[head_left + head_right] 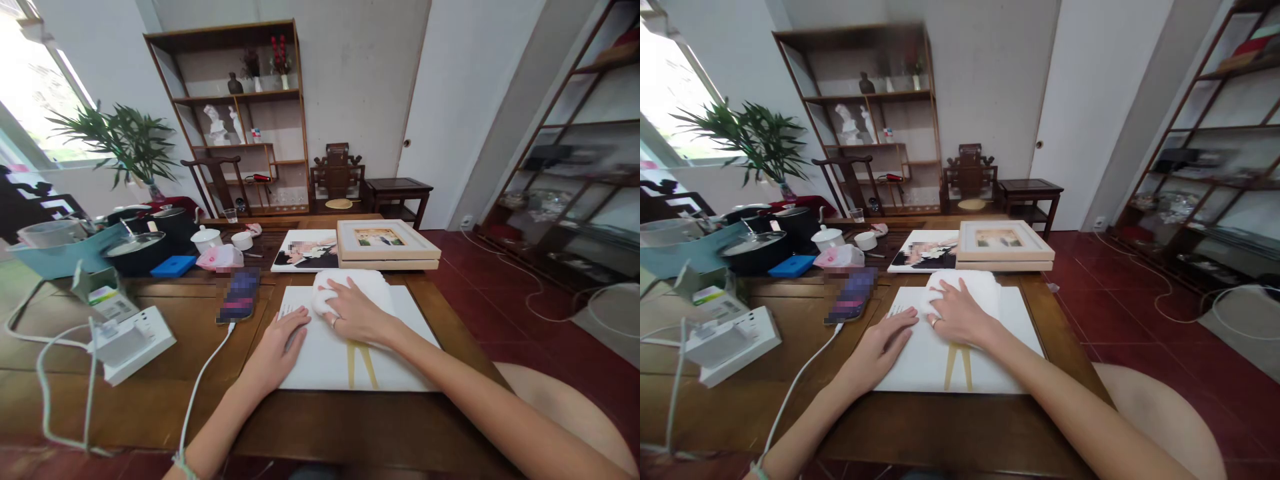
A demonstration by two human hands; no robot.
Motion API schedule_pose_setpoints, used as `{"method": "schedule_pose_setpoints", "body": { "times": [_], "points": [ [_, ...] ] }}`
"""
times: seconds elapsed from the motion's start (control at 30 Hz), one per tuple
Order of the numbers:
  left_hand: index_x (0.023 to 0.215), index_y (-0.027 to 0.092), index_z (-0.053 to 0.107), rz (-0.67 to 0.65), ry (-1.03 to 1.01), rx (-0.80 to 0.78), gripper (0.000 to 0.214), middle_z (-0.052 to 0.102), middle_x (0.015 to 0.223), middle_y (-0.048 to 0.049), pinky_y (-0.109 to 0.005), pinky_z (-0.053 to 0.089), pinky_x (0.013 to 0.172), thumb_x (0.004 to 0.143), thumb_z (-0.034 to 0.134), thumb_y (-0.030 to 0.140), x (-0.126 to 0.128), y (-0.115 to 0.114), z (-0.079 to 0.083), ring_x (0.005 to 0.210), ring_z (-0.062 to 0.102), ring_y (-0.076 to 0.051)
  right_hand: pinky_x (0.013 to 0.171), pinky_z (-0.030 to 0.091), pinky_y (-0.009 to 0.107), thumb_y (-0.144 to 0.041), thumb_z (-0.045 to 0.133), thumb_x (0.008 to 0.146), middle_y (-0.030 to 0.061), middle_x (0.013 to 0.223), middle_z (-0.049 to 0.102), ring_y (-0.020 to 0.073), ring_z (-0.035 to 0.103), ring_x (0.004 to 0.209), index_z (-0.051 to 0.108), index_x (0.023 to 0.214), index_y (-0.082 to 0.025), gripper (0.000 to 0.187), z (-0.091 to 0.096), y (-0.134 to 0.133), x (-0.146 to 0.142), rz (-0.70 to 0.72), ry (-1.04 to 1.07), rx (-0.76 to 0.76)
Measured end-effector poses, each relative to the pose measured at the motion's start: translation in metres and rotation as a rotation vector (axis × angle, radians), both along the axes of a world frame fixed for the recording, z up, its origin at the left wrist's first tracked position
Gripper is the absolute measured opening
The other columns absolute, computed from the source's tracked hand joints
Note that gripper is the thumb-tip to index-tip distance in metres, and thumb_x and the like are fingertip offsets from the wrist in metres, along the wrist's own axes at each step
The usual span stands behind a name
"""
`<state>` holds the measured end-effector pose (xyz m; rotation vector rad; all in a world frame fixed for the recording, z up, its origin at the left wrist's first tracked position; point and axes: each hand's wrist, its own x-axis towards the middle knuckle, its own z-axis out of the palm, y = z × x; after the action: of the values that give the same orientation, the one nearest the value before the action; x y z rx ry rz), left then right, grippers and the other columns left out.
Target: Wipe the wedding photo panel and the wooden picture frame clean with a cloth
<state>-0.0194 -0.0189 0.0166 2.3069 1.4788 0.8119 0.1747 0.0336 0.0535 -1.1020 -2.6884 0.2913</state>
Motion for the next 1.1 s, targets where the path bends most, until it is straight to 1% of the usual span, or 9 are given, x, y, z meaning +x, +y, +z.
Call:
{"method": "schedule_pose_setpoints", "body": {
  "times": [0.07, 0.27, 0.37, 0.5, 0.63, 0.77, 0.83, 1.0, 1.1],
  "points": [
    [0.107, 0.018, 0.061, -0.005, -0.006, 0.010, 0.029, 0.060, 0.122, -0.0096, -0.047, 0.031, 0.105, 0.089, 0.039, 0.025, 0.000, 0.001, -0.001, 0.121, 0.049, -0.023, 0.106, 0.008, 0.055, -0.028, 0.040, 0.085, 0.0162, 0.137, 0.042, 0.0281, 0.021, 0.133, 0.063, 0.105, -0.011, 0.034, 0.001, -0.017, 0.000, 0.049, -0.012, 0.011],
    [0.108, 0.017, 0.061, -0.013, -0.009, 0.026, 0.031, 0.060, 0.122, -0.0099, -0.048, 0.031, 0.105, 0.089, 0.038, 0.024, -0.001, 0.003, -0.003, 0.120, 0.049, -0.023, 0.108, 0.002, 0.052, -0.028, 0.050, 0.079, 0.0149, 0.140, 0.037, 0.0316, 0.017, 0.134, 0.068, 0.088, -0.013, 0.026, 0.011, -0.094, 0.015, 0.187, -0.051, -0.051],
    [0.107, 0.016, 0.061, -0.014, -0.006, 0.018, 0.031, 0.061, 0.120, -0.0104, -0.048, 0.031, 0.105, 0.089, 0.038, 0.024, -0.001, 0.003, -0.003, 0.120, 0.049, -0.023, 0.110, 0.002, 0.048, -0.031, 0.054, 0.078, 0.0129, 0.141, 0.037, 0.0290, 0.016, 0.135, 0.068, 0.088, -0.014, 0.025, 0.013, -0.108, 0.023, 0.216, -0.048, -0.105],
    [0.111, 0.016, 0.060, -0.005, -0.012, -0.005, 0.033, 0.059, 0.122, -0.0102, -0.048, 0.029, 0.106, 0.091, 0.036, 0.027, 0.000, 0.000, -0.001, 0.121, 0.048, -0.023, 0.110, 0.004, 0.045, -0.025, 0.049, 0.079, 0.0112, 0.139, 0.041, 0.0235, 0.019, 0.134, 0.066, 0.089, -0.015, 0.022, 0.008, -0.087, 0.027, 0.122, 0.014, -0.110],
    [0.126, 0.017, 0.047, 0.012, -0.039, -0.027, 0.039, 0.051, 0.132, -0.0092, -0.047, 0.026, 0.108, 0.093, 0.031, 0.030, -0.001, -0.004, 0.001, 0.125, 0.043, -0.022, 0.107, 0.010, 0.053, -0.025, 0.040, 0.084, 0.0175, 0.138, 0.040, 0.0275, 0.020, 0.134, 0.064, 0.099, -0.010, 0.031, 0.002, -0.048, 0.014, -0.025, -0.002, -0.050],
    [0.138, 0.021, 0.029, -0.018, -0.098, 0.008, 0.045, 0.032, 0.145, -0.0041, -0.042, 0.020, 0.111, 0.095, 0.027, 0.031, -0.003, -0.005, 0.001, 0.136, 0.022, -0.019, 0.103, 0.012, 0.060, -0.028, 0.040, 0.085, 0.0190, 0.138, 0.039, 0.0342, 0.022, 0.132, 0.063, 0.103, -0.010, 0.034, 0.000, -0.029, -0.010, -0.123, -0.029, 0.017],
    [0.141, 0.021, 0.025, -0.031, -0.133, 0.032, 0.047, 0.026, 0.148, -0.0027, -0.039, 0.017, 0.112, 0.095, 0.026, 0.033, -0.003, -0.005, 0.000, 0.137, 0.018, -0.018, 0.103, 0.012, 0.060, -0.029, 0.042, 0.084, 0.0193, 0.136, 0.042, 0.0350, 0.024, 0.131, 0.065, 0.099, -0.010, 0.033, 0.000, -0.030, -0.020, -0.040, -0.028, 0.068],
    [0.142, 0.019, 0.021, -0.033, -0.187, 0.033, 0.050, 0.021, 0.149, -0.0032, -0.038, 0.016, 0.112, 0.095, 0.020, 0.037, -0.005, -0.005, -0.001, 0.137, 0.016, -0.018, 0.107, 0.009, 0.053, -0.027, 0.049, 0.079, 0.0183, 0.120, 0.058, 0.0295, 0.028, 0.130, 0.068, 0.089, -0.010, 0.026, 0.007, -0.054, -0.020, 0.341, -0.042, 0.077],
    [0.140, 0.015, 0.026, -0.008, -0.146, -0.008, 0.052, 0.028, 0.147, -0.0061, -0.042, 0.018, 0.111, 0.095, 0.019, 0.039, -0.004, -0.006, 0.000, 0.136, 0.022, -0.019, 0.110, 0.005, 0.046, -0.026, 0.053, 0.077, 0.0140, 0.129, 0.051, 0.0261, 0.029, 0.130, 0.067, 0.091, -0.013, 0.024, 0.014, -0.077, -0.005, 0.482, -0.016, 0.002]
  ]
}}
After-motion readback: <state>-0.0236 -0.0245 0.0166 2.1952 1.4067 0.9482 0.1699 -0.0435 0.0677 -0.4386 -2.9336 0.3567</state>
